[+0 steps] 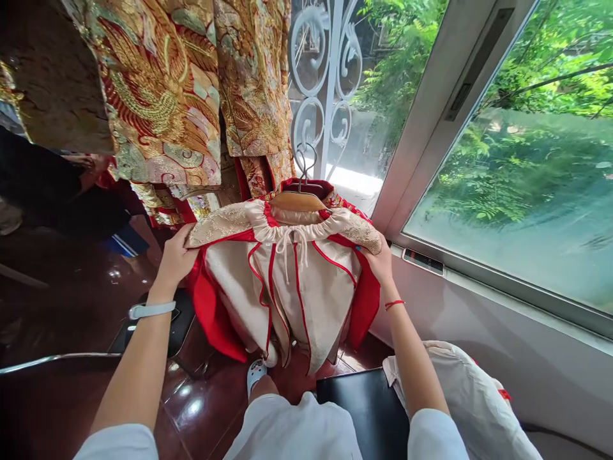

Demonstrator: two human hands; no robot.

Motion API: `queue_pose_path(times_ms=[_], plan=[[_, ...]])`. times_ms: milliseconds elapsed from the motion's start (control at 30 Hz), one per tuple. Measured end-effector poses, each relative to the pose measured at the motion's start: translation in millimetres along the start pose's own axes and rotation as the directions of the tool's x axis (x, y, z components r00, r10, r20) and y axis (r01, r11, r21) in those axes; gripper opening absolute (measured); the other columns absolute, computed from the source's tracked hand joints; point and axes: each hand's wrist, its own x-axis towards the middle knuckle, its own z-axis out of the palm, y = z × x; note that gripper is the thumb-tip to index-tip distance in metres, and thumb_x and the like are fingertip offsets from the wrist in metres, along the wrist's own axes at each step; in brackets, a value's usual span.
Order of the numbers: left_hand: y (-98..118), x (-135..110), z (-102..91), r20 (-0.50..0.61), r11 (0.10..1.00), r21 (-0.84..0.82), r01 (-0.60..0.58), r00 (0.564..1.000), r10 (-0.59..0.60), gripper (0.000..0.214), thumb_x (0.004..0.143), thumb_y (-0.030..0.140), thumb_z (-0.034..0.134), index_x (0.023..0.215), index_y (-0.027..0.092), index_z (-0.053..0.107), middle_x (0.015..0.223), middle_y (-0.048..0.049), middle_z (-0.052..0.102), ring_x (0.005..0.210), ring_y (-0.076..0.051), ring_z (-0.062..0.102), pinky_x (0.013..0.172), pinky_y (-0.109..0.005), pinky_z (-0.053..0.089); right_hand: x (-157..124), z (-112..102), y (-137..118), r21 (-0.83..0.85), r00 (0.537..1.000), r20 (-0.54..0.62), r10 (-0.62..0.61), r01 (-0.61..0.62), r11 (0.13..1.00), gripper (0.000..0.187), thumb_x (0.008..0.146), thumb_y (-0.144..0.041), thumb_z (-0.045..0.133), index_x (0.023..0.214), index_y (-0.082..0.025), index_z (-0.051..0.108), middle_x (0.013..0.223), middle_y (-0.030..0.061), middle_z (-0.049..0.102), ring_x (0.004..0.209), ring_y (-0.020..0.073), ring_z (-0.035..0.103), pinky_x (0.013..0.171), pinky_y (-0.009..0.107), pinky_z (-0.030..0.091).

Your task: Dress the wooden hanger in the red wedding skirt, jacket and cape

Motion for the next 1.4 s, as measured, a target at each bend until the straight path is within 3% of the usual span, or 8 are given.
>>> queue_pose_path(times_ms=[200,333,533,667,867,933,1167,1400], plan=[[34.0,-26.8,25.8,-0.182,0.993,0.107,-0.042,0.981,0.061,0.096,0.07,0.035,0.079,0.152,0.014,0.033,0.153,-0.0218,0.045,0.143,-0.036,0.043,0.116,-0.049,0.04,-4.4,2.8,8.5,0.019,1.0,0.021,-0.005,0.005,1.0,0.062,0.074,-0.041,0.077,0.13,-0.022,0.058,0.131,0.0118,0.066,0.119,0.0294,0.062,0.105,0.05,0.049],[33.9,-29.9,39.3,-0.256,0.99,0.089,0.11,0.963,-0.084,0.097,0.073,0.028,0.075,0.155,0.016,0.025,0.141,-0.0215,0.058,0.129,-0.036,0.059,0.104,-0.05,0.05,-4.3,-0.6,16.4,-0.003,0.999,0.03,-0.024,0.024,1.0,0.059,0.074,-0.039,0.076,0.128,-0.021,0.058,0.129,0.0114,0.067,0.117,0.0292,0.063,0.104,0.05,0.049],[-2.4,-13.3,15.6,-0.001,0.977,0.193,0.097,0.995,-0.098,0.065,0.077,0.011,0.052,0.142,0.015,0.051,0.108,-0.015,0.076,0.102,-0.034,0.073,0.091,-0.045,0.056,4.2,-14.0,10.5,-0.055,1.0,0.015,-0.011,0.012,0.998,0.046,0.074,-0.036,0.072,0.116,-0.02,0.065,0.112,0.0086,0.073,0.101,0.0284,0.066,0.096,0.048,0.052],[-11.5,-9.1,-4.6,0.177,0.991,0.132,0.004,0.984,-0.027,0.066,0.08,0.011,0.047,0.145,0.019,0.049,0.12,-0.0127,0.074,0.111,-0.031,0.07,0.096,-0.043,0.055,8.4,-21.4,7.5,-0.067,0.997,0.078,-0.008,0.013,0.998,0.046,0.078,-0.039,0.068,0.121,-0.021,0.063,0.119,0.0097,0.07,0.108,0.0301,0.065,0.101,0.051,0.048],[34.6,-8.3,-12.7,0.212,0.992,-0.039,-0.117,0.969,0.122,0.098,0.078,0.037,0.074,0.159,0.022,0.021,0.162,-0.0159,0.035,0.15,-0.033,0.032,0.121,-0.051,0.032,15.0,-33.6,-26.3,-0.138,0.967,0.254,-0.005,0.041,0.99,0.083,0.072,-0.05,0.08,0.145,-0.029,0.046,0.136,0.0096,0.06,0.126,0.0311,0.056,0.109,0.05,0.044],[56.0,0.6,-13.6,0.234,0.98,-0.076,-0.182,0.952,0.195,0.101,0.078,0.044,0.076,0.159,0.025,0.02,0.164,-0.0145,0.029,0.152,-0.032,0.028,0.122,-0.05,0.029,23.1,-32.5,-48.2,-0.189,0.967,0.246,-0.073,0.122,0.974,0.076,0.077,-0.053,0.077,0.144,-0.031,0.048,0.139,0.0094,0.057,0.132,0.0309,0.051,0.113,0.05,0.04],[97.3,44.7,18.1,0.142,0.957,0.078,-0.278,0.954,0.266,0.042,0.097,0.032,0.053,0.137,0.02,0.054,0.132,-0.0121,0.06,0.124,-0.027,0.055,0.109,-0.046,0.044,51.2,5.0,-69.1,-0.208,0.96,0.235,-0.155,0.206,0.956,0.04,0.091,-0.048,0.056,0.123,-0.026,0.066,0.116,0.0089,0.069,0.109,0.0283,0.062,0.102,0.049,0.047],[99.4,34.5,40.5,0.077,0.892,0.358,-0.274,0.961,0.265,0.043,0.099,0.024,0.046,0.141,0.019,0.053,0.126,-0.0147,0.061,0.118,-0.031,0.057,0.102,-0.046,0.045,48.7,11.5,-48.8,-0.235,0.97,0.149,-0.194,0.225,0.946,0.033,0.089,-0.045,0.057,0.113,-0.025,0.068,0.107,0.0081,0.07,0.103,0.0276,0.061,0.095,0.045,0.047]])
